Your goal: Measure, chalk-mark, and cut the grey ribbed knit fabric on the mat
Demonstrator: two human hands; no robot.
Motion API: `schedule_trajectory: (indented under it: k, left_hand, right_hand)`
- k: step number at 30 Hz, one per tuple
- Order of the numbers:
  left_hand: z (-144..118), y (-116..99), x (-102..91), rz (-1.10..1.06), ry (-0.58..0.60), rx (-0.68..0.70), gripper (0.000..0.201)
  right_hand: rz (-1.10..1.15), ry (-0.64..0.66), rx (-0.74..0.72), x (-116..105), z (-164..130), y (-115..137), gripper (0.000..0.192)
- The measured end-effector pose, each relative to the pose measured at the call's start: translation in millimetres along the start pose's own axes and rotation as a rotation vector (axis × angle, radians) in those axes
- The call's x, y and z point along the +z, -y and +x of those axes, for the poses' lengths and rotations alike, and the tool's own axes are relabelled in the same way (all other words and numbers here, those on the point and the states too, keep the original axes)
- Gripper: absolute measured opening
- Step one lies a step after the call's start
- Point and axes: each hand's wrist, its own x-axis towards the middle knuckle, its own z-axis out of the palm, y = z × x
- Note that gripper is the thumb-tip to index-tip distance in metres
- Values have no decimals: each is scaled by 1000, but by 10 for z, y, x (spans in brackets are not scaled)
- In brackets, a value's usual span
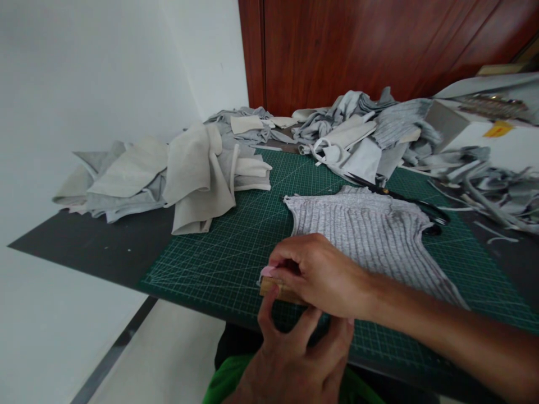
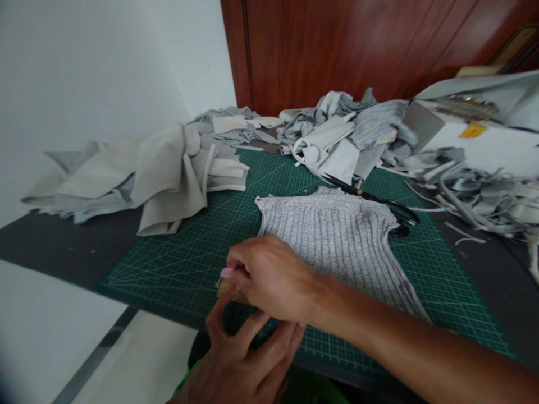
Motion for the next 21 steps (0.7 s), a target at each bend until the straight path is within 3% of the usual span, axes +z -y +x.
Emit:
schedule_trajectory:
  k: [14,21]
  left_hand:
    - [114,9,-51,-71,-12,-30,26]
    - [74,43,-75,-92,59,-22,31]
  right_hand:
    - [-120,111,-29,-86,-17,44,13]
    - [-144,134,-35,-132,-65,50,14]
